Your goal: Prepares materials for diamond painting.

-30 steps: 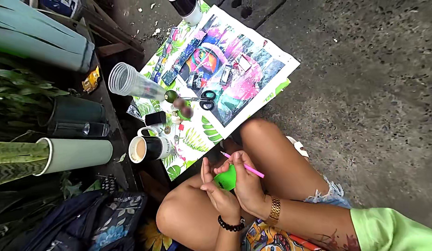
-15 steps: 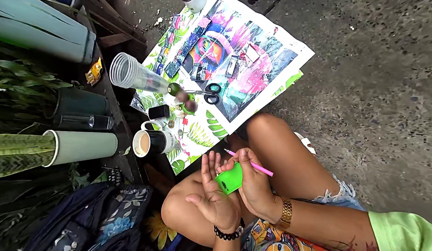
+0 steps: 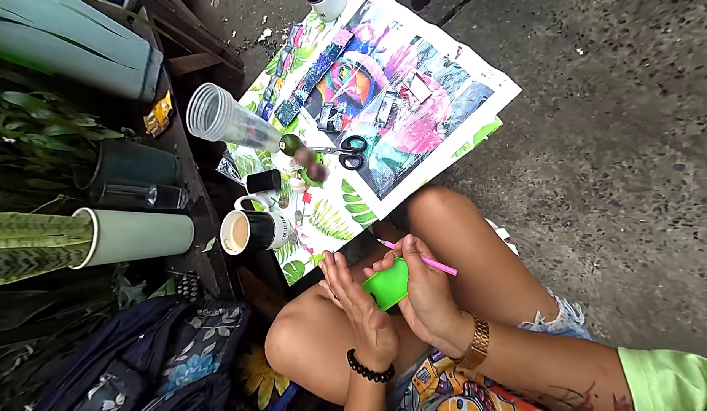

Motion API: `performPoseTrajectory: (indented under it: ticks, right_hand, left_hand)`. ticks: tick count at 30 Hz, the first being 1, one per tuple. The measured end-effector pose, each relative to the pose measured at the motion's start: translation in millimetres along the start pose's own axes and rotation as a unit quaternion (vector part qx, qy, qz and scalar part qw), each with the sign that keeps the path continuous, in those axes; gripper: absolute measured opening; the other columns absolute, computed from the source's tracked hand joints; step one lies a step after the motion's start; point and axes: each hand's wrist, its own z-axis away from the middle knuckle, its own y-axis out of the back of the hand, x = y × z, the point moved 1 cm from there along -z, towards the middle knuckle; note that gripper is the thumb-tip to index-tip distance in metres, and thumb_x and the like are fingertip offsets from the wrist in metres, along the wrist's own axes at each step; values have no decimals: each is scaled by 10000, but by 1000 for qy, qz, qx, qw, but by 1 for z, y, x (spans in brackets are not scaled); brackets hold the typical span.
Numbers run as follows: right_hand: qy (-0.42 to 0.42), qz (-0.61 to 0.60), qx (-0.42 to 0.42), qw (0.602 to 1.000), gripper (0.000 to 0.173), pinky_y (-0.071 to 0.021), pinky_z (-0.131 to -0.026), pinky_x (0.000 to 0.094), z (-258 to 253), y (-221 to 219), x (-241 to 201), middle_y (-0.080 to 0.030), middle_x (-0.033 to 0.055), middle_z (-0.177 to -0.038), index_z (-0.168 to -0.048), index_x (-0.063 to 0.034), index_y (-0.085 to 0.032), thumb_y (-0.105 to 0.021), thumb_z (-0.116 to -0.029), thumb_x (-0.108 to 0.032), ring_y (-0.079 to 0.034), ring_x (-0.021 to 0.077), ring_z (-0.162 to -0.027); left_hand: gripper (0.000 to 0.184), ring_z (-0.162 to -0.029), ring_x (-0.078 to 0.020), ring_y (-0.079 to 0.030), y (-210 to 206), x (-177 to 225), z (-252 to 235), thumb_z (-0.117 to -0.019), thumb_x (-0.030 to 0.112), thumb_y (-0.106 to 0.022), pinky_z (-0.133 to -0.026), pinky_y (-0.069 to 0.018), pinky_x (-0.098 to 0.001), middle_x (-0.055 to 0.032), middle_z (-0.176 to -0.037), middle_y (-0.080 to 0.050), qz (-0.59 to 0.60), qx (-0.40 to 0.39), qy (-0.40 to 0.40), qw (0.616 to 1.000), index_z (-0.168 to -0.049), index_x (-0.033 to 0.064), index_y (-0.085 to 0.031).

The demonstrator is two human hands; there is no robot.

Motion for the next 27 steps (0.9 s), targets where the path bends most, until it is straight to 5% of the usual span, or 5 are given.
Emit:
performPoseTrajectory:
  ticks: [4, 11, 14, 18, 27]
  right_hand:
    - [-34, -17, 21, 999, 296, -654, -760, 411, 1, -4, -5, -625, 76, -738, -1066, -6, -511, -340, -1137, -237, -715, 204, -687]
    - [-21, -3, 6, 1000, 308, -658, -750, 424, -3, 1, -11, -634, 79, -741, -1057, -15, -505, -315, -1140, -243, -720, 216, -677]
    - [-14, 17, 1, 1000, 322, -653, -771, 458, -2, 6, -15, -638, 69, -743, -1046, -27, -522, -317, -1140, -256, -716, 217, -689]
    - [-8, 28, 3, 1000, 337, -657, -773, 458, 1, 4, -26, -650, 58, -731, -1014, -40, -524, -306, -1142, -261, -726, 213, -686]
    - [25, 59, -39, 997, 369, -651, -806, 486, -3, -1, -31, -666, 54, -737, -967, -67, -543, -289, -1141, -271, -733, 215, -710]
  left_hand:
    - [1082, -1569, -202, -202, 1, 4, -3, -973, 787, -221, -1248, -230, -334, -247, -1679, -162, 297, 12, 56, 953, -1576, -108, -148]
    - [1039, -1517, -230, -351, 6, 2, -4, -949, 790, -290, -1214, -338, -363, -145, -1640, -346, 497, 20, 136, 857, -1589, -20, -170]
    - [891, -1489, -234, -389, 12, -1, 3, -996, 672, -454, -1195, -371, -404, -110, -1623, -383, 455, 0, 112, 884, -1589, 32, -274]
    - [911, -1456, -203, -428, 24, -1, 13, -918, 548, -709, -1168, -418, -382, -65, -1606, -403, 384, -21, 85, 919, -1589, 72, -318]
    - [882, -1410, -244, -488, 29, -3, 19, -849, 424, -836, -1129, -477, -408, -114, -1565, -459, 349, -23, 59, 935, -1552, 93, -419]
